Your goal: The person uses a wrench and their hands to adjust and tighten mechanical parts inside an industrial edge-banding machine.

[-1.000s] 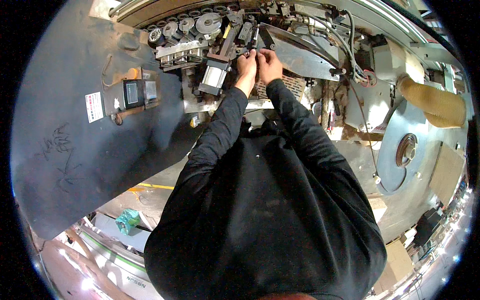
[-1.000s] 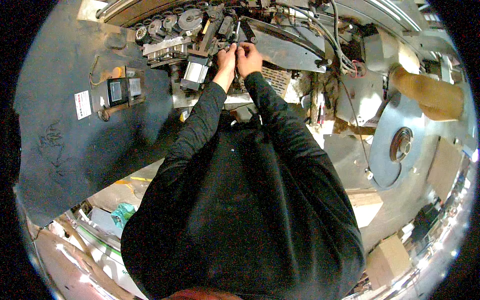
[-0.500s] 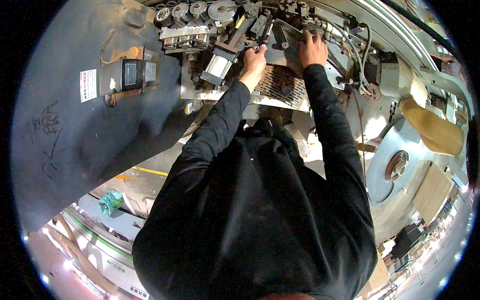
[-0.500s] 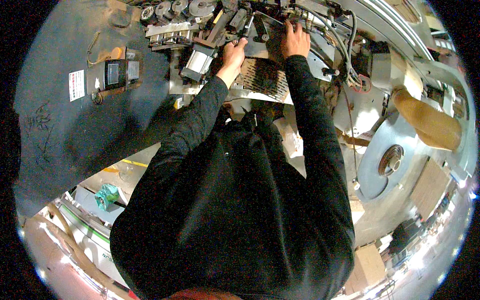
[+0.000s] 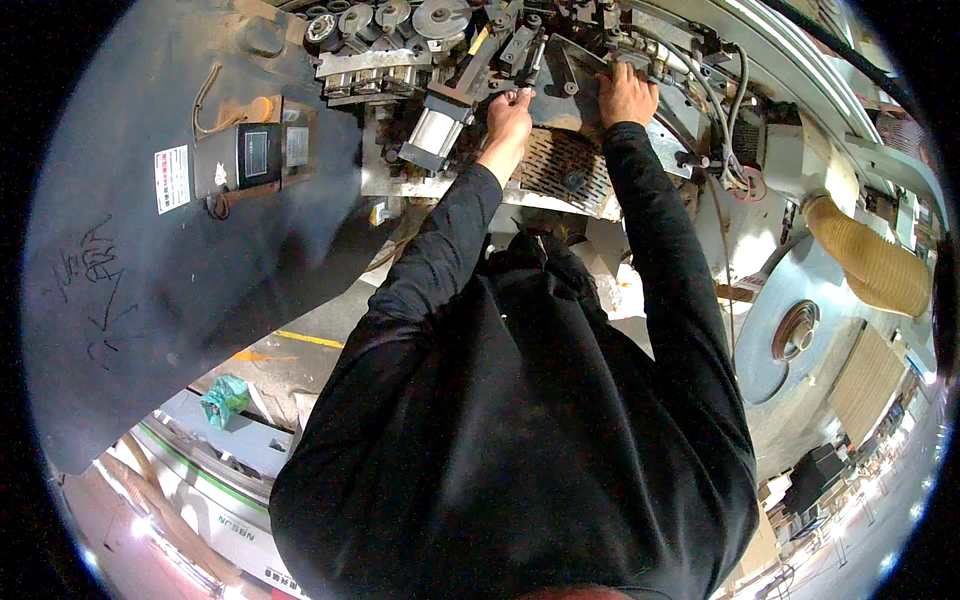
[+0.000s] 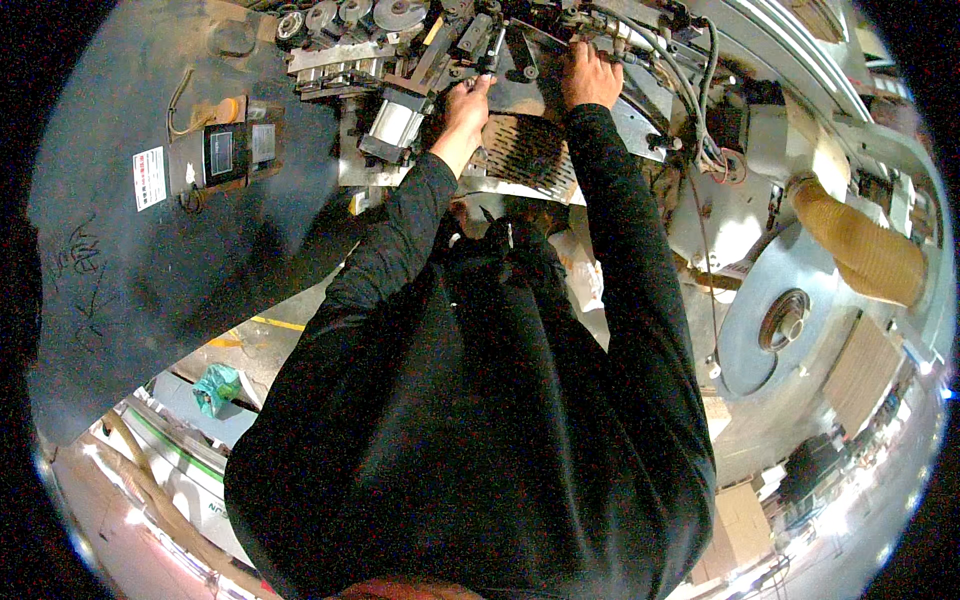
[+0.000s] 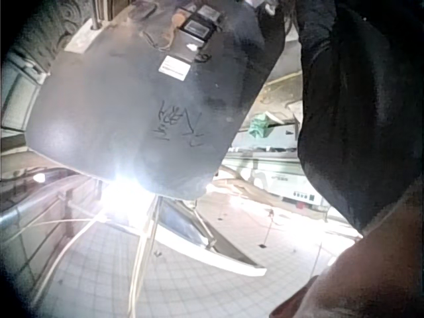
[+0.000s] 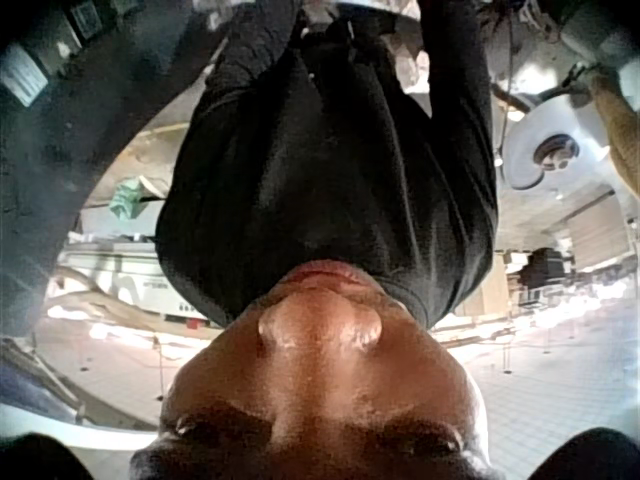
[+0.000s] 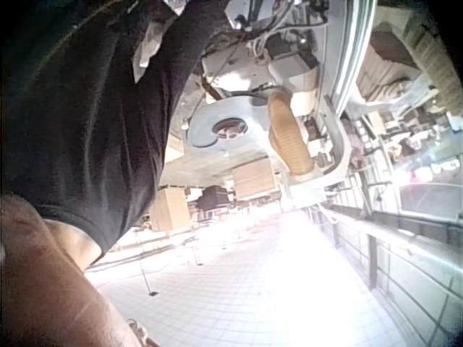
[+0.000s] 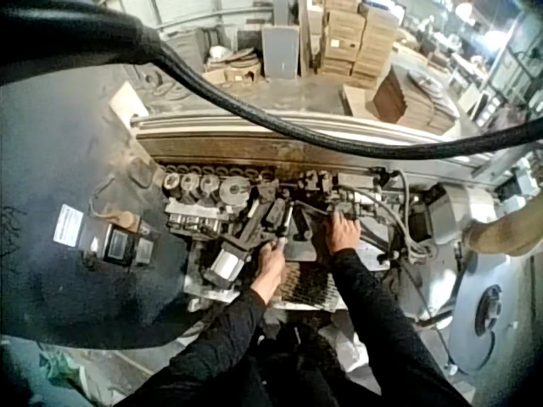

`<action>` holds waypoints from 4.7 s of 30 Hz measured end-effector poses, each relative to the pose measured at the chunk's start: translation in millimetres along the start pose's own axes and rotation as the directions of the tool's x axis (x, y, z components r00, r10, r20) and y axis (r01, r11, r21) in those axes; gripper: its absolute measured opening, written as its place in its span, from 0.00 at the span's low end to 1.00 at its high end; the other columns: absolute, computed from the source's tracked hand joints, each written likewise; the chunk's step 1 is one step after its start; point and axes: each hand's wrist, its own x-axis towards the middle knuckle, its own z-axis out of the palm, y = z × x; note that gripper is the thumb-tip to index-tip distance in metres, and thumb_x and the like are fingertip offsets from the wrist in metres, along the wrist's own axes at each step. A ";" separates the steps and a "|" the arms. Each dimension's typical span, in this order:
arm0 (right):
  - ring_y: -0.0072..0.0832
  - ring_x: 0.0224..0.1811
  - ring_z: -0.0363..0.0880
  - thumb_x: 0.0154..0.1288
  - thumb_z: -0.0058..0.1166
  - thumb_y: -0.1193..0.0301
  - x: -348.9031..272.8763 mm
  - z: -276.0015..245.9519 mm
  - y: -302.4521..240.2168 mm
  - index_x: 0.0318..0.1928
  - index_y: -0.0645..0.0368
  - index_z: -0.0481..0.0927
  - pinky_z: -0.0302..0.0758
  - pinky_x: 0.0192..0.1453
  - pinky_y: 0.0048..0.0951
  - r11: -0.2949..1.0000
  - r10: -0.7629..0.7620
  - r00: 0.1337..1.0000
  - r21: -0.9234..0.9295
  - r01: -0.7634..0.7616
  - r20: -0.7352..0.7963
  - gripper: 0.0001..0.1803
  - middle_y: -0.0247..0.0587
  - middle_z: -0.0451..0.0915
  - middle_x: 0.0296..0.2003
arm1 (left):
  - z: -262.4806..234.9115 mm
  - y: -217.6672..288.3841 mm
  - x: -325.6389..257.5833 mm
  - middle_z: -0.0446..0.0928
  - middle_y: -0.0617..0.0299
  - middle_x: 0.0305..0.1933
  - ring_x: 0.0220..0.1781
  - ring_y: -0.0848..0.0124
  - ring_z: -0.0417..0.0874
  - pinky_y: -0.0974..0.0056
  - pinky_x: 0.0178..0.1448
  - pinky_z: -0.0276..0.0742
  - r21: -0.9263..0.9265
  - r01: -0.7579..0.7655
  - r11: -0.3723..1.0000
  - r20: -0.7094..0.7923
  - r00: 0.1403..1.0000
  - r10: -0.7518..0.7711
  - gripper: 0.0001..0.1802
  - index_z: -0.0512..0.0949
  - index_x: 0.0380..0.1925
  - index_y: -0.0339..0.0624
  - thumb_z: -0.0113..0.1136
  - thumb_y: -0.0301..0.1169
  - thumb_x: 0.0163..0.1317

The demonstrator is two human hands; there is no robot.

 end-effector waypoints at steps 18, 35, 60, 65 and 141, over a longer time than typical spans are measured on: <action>0.42 0.38 0.87 0.63 0.62 0.37 5.0 -2.8 -12.6 0.47 0.48 0.80 0.70 0.55 0.44 0.988 0.141 0.988 0.080 -0.135 -0.069 0.29 0.39 0.88 0.34 | 4.1 17.6 -18.6 0.85 0.62 0.48 0.47 0.69 0.82 0.61 0.55 0.75 -0.050 -0.069 0.996 -0.099 0.993 0.064 0.18 0.83 0.47 0.40 0.78 0.34 0.62; 0.46 0.50 0.82 0.62 0.69 0.47 -12.3 -41.7 -37.8 0.50 0.58 0.81 0.66 0.66 0.51 0.984 0.172 0.918 0.099 -0.146 -0.357 0.29 0.53 0.84 0.45 | 6.1 19.7 -21.2 0.81 0.56 0.51 0.50 0.65 0.83 0.57 0.55 0.78 0.002 -0.085 0.996 -0.106 0.991 0.085 0.21 0.79 0.46 0.32 0.76 0.35 0.63; 0.34 0.61 0.79 0.76 0.51 0.60 -35.3 -48.6 -128.8 0.69 0.60 0.73 0.74 0.70 0.40 -0.662 0.016 0.611 0.466 -0.586 0.792 0.27 0.39 0.80 0.57 | 7.3 9.8 -3.5 0.87 0.42 0.46 0.51 0.47 0.88 0.48 0.54 0.81 0.218 -0.079 0.973 -0.120 0.987 0.107 0.18 0.81 0.43 0.32 0.66 0.39 0.68; 0.29 0.53 0.82 0.80 0.48 0.59 -37.5 -44.0 -130.4 0.69 0.57 0.75 0.76 0.64 0.34 -0.703 0.052 0.628 0.475 -0.530 0.777 0.24 0.35 0.84 0.50 | 8.5 13.2 -11.1 0.85 0.39 0.47 0.52 0.42 0.87 0.46 0.55 0.81 0.341 -0.185 0.921 -0.133 0.961 0.243 0.17 0.80 0.45 0.31 0.62 0.37 0.70; 0.46 0.50 0.81 0.62 0.63 0.36 -10.0 -17.7 -10.5 0.55 0.54 0.82 0.67 0.61 0.48 0.984 0.170 0.985 -0.057 -0.171 -0.031 0.37 0.49 0.86 0.41 | 1.9 18.5 -17.5 0.85 0.41 0.45 0.47 0.44 0.86 0.46 0.52 0.79 0.377 -0.262 0.888 0.065 0.964 0.257 0.28 0.76 0.58 0.33 0.55 0.51 0.77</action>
